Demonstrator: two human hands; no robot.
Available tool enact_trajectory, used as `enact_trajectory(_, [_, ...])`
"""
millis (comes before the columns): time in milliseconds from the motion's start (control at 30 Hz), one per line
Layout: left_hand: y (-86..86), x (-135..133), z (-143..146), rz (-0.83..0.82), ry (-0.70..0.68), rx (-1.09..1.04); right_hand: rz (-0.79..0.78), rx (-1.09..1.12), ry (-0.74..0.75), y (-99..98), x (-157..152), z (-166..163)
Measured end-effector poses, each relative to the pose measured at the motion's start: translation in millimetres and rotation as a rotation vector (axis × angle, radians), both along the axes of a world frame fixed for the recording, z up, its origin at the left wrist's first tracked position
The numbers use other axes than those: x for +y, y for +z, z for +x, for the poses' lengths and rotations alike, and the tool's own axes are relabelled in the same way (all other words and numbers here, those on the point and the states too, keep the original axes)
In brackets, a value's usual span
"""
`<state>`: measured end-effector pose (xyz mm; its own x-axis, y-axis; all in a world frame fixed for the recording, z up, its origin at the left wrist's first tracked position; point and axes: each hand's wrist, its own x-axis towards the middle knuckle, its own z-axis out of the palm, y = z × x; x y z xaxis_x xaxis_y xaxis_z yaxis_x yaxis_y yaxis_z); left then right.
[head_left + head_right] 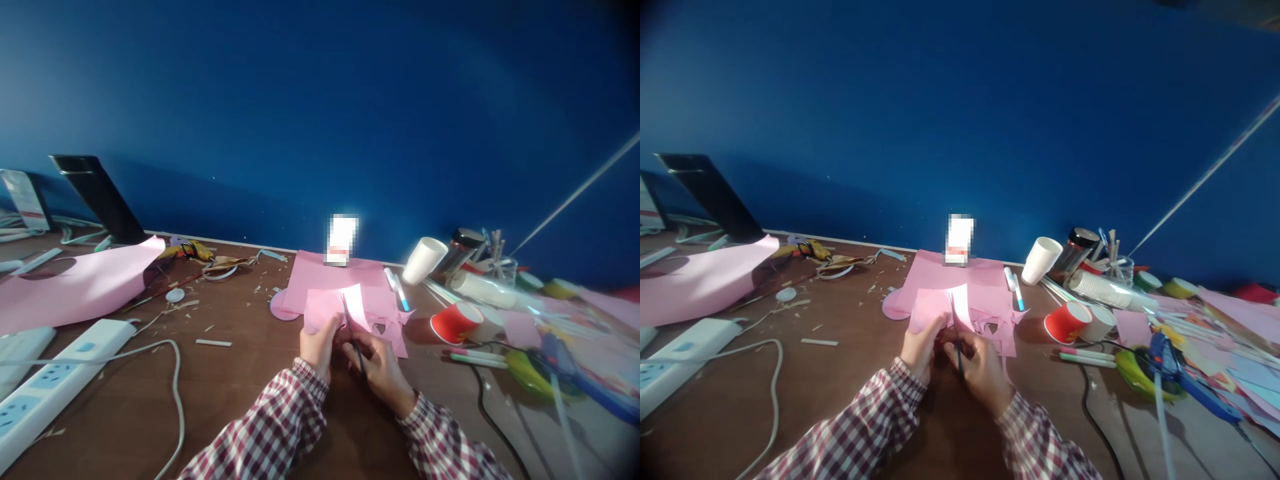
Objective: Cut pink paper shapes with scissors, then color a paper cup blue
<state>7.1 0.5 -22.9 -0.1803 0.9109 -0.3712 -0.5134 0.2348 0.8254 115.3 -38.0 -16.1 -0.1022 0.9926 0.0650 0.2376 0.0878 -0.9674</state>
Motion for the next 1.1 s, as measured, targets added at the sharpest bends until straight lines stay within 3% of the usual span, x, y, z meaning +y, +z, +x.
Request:
enact_trajectory(233, [-7.4, 1, 0, -0.033, -0.055, 0.028, -0.043, 0.071, 0.01, 3.2, 1, -1])
enact_trajectory(533, [1.3, -1, 0, -0.058, -0.062, 0.039, -0.043, 0.036, 0.017, -4.8, 3, 5])
enact_trajectory(1100, [0.8, 0, 0, -0.065, -0.081, -0.037, -0.012, -0.001, 0.016, 4.4, 3, 7])
